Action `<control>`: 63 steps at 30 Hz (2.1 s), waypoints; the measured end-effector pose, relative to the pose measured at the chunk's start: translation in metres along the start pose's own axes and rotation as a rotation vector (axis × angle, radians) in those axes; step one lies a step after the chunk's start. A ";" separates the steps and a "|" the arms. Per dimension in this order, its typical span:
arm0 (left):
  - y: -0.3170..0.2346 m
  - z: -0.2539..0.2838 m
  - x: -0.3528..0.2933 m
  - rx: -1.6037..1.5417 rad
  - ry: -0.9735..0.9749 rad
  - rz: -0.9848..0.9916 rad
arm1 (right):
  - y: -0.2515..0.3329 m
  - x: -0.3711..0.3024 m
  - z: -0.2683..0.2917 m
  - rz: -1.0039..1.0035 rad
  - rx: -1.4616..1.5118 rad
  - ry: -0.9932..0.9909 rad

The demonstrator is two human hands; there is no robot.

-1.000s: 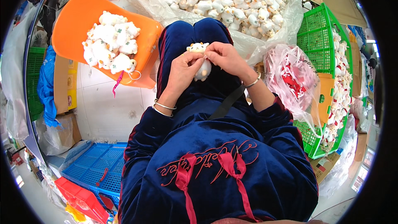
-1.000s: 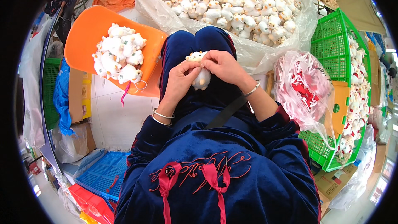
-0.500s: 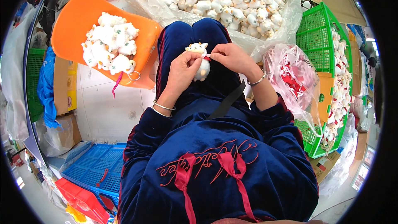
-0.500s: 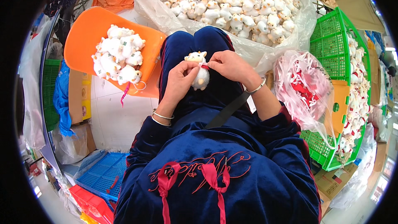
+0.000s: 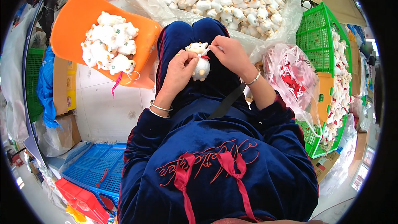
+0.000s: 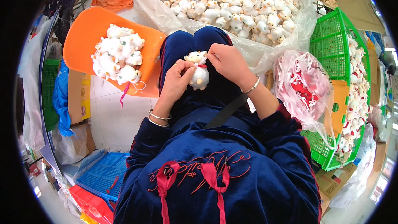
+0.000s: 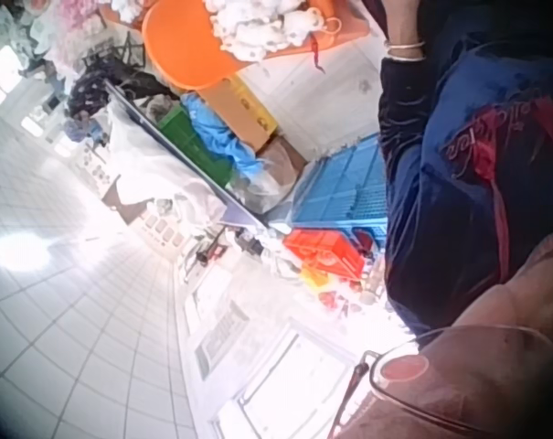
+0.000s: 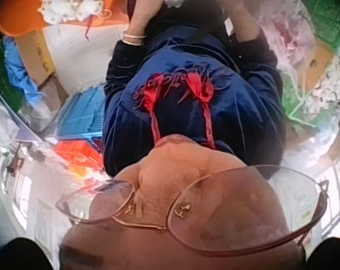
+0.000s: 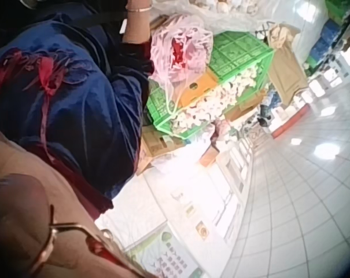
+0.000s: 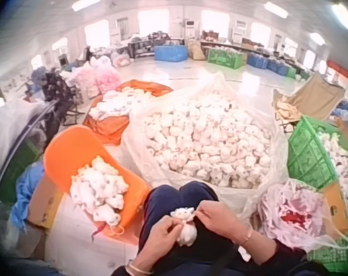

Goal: The person ties a red ribbon around the neck of a small white plush toy. They adjust the ribbon and tie a bow, then place the finished toy on an orange tray.

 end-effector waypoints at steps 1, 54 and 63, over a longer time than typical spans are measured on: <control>0.000 0.001 0.001 0.012 0.001 -0.019 | 0.006 -0.004 0.001 0.009 0.014 -0.001; 0.011 -0.006 0.007 -0.229 0.120 0.187 | -0.016 -0.023 -0.037 -0.316 0.797 0.439; 0.010 -0.007 0.009 -0.209 0.138 0.202 | -0.018 -0.018 -0.029 -0.290 0.539 0.211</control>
Point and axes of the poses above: each hand's wrist, its own x-axis towards the middle knuckle, its own z-axis out of the back of the hand, y = z × x, the point moved 7 cm from there along x, towards the middle knuckle, and after that the axes turned 2 degrees about y, right-handed, at the moved point
